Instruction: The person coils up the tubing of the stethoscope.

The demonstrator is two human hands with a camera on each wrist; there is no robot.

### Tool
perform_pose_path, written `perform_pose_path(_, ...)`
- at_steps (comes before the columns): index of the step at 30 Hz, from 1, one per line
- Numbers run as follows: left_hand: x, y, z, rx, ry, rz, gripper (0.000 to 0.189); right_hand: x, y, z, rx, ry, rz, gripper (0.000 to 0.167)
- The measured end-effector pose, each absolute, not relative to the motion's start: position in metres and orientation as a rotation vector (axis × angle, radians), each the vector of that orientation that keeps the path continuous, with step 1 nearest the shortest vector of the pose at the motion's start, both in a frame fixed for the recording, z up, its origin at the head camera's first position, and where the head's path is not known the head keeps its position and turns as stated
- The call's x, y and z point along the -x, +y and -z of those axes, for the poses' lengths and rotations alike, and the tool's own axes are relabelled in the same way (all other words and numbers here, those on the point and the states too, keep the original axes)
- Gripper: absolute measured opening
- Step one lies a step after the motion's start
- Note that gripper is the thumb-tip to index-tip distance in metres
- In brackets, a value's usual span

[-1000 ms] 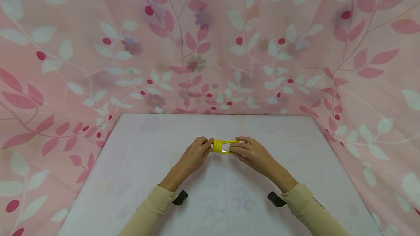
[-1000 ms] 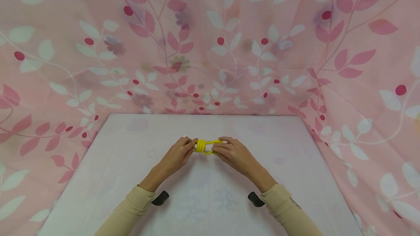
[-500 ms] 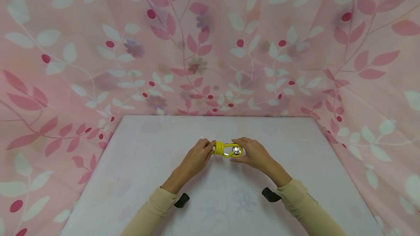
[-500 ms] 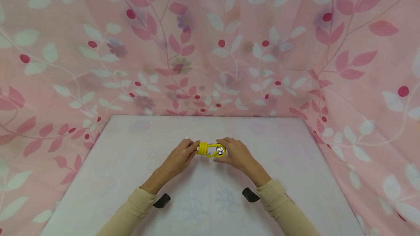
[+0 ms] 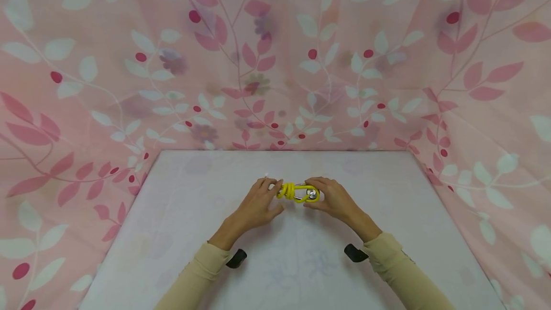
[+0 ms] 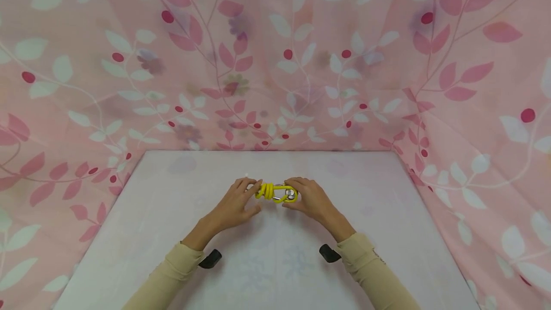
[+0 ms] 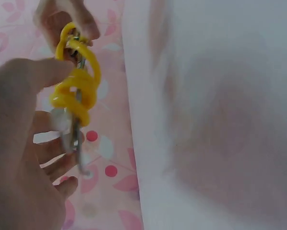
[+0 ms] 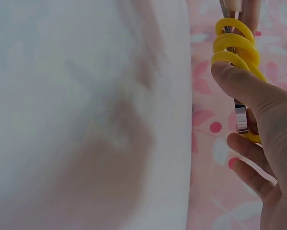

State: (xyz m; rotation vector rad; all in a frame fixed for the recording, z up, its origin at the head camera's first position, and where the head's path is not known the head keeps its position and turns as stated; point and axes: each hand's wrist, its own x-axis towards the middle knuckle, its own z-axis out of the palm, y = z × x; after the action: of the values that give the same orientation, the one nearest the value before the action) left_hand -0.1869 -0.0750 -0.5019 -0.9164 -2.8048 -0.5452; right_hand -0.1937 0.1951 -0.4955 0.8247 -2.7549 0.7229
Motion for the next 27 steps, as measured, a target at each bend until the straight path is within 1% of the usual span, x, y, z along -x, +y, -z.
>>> perform_pose_path(3,0.192,-0.083,0.501,0.915,-2.758,0.575,0.058,0.195,0.199,0.501,-0.813,-2.749,-0.716,0.065)
perform_pose_path(10,0.204,-0.094,0.509,0.975,-2.720,0.502,0.031,0.196,0.207,0.516,-0.843,-2.679,-0.743,0.067)
perform_pose_path(14,0.211,-0.093,0.516,0.917,-2.752,0.465,0.022,0.201,0.206,0.524,-0.859,-2.642,-0.741,0.067)
perform_pose_path(21,0.226,-0.089,0.531,0.773,-2.795,0.452,0.021,0.215,0.198,0.540,-0.726,-2.738,-0.841,0.063)
perform_pose_path(27,0.232,-0.085,0.545,0.698,-2.824,0.476,0.022,0.225,0.194,0.559,-0.612,-2.805,-0.895,0.064)
